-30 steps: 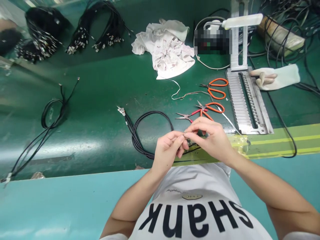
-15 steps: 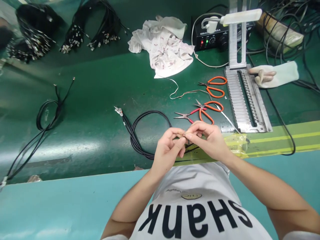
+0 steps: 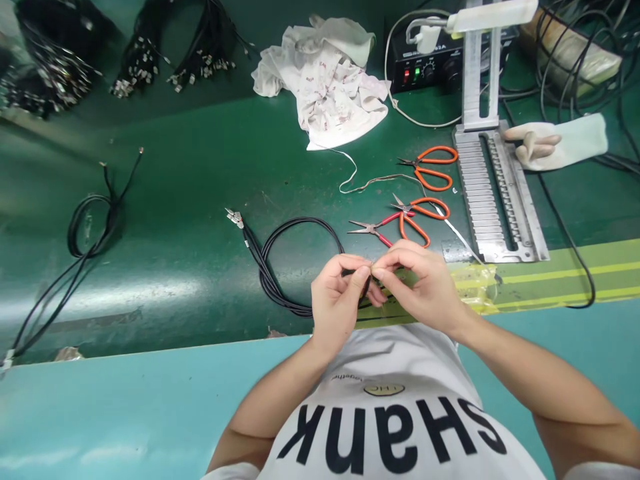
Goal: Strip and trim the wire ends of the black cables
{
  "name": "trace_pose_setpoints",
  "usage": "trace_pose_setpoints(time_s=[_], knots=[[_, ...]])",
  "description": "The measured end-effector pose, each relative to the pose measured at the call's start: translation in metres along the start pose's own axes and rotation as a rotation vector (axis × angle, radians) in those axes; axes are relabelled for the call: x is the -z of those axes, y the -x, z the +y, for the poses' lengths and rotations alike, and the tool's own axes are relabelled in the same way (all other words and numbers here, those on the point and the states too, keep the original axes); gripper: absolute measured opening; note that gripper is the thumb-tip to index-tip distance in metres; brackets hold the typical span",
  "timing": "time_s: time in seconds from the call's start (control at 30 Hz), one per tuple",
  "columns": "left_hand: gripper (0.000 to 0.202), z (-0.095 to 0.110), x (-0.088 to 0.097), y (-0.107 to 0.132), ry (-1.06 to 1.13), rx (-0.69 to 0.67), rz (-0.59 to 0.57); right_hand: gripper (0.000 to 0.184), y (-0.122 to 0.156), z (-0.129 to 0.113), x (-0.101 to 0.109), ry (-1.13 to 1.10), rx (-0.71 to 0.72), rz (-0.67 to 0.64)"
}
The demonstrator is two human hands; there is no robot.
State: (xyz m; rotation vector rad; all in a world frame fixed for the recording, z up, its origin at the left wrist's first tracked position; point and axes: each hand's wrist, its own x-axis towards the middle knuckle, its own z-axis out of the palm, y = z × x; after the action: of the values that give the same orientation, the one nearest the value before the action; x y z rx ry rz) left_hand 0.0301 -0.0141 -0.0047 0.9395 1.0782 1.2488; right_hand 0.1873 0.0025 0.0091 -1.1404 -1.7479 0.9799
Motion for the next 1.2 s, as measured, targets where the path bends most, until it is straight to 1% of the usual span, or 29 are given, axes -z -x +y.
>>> trace_pose_setpoints(time_s=[0.1,0.17,0.23,0.3,0.43,0.5,0.53,0.6,0.73,0.83,0.93,1.0,1.07,1.1,1.13,1.17,1.2], knots=[[0.013,-0.003,-0.001,0.005,-0.094,-0.063,0.023,0.008,0.002,0.004,0.001,0.198,0.081,-0.007],[0.013,-0.004,-0.002,0.006,-0.106,-0.098,0.036,0.006,0.003,0.007,0.001,0.345,0.144,-0.004],[0.014,-0.005,-0.002,0.006,-0.095,-0.093,0.046,0.007,0.003,0.008,0.001,0.450,0.185,-0.005],[0.017,-0.005,-0.003,0.004,-0.082,-0.055,0.056,0.009,0.002,0.008,0.001,0.444,0.170,-0.016],[0.022,-0.002,-0.001,0.002,-0.047,0.038,0.060,0.009,0.000,0.010,0.005,0.243,0.086,-0.050],[0.022,-0.002,0.002,0.001,-0.024,0.066,0.046,0.006,0.001,0.013,0.010,0.258,0.111,-0.049],[0.022,-0.001,0.004,0.001,-0.010,0.076,0.034,0.005,0.001,0.014,0.012,0.309,0.140,-0.041],[0.021,-0.001,0.007,0.000,0.023,0.089,0.004,0.010,0.002,0.015,0.017,0.458,0.215,-0.026],[0.022,-0.002,0.011,-0.002,0.066,0.123,-0.052,0.019,0.001,0.014,0.020,0.732,0.425,-0.051],[0.023,-0.001,0.013,-0.002,0.075,0.166,-0.097,0.025,-0.004,0.011,0.023,0.826,0.565,-0.099],[0.023,0.001,0.015,-0.002,0.079,0.215,-0.142,0.023,-0.008,0.006,0.027,0.836,0.651,-0.151],[0.022,0.002,0.016,0.000,0.072,0.229,-0.150,0.023,-0.009,0.003,0.029,0.825,0.627,-0.195],[0.021,-0.001,0.015,0.002,-0.002,0.187,-0.118,0.024,-0.009,0.000,0.029,0.797,0.534,-0.255],[0.019,-0.004,0.014,0.003,-0.079,0.128,-0.092,0.023,-0.009,0.000,0.029,0.761,0.460,-0.275],[0.018,-0.007,0.013,0.005,-0.174,0.044,-0.062,0.021,-0.009,0.000,0.028,0.695,0.357,-0.286],[0.015,-0.010,0.012,0.006,-0.282,-0.071,-0.039,0.018,-0.010,0.000,0.027,0.587,0.221,-0.298],[0.013,-0.014,0.011,0.008,-0.377,-0.197,-0.031,0.016,-0.010,0.001,0.026,0.433,0.060,-0.328]])
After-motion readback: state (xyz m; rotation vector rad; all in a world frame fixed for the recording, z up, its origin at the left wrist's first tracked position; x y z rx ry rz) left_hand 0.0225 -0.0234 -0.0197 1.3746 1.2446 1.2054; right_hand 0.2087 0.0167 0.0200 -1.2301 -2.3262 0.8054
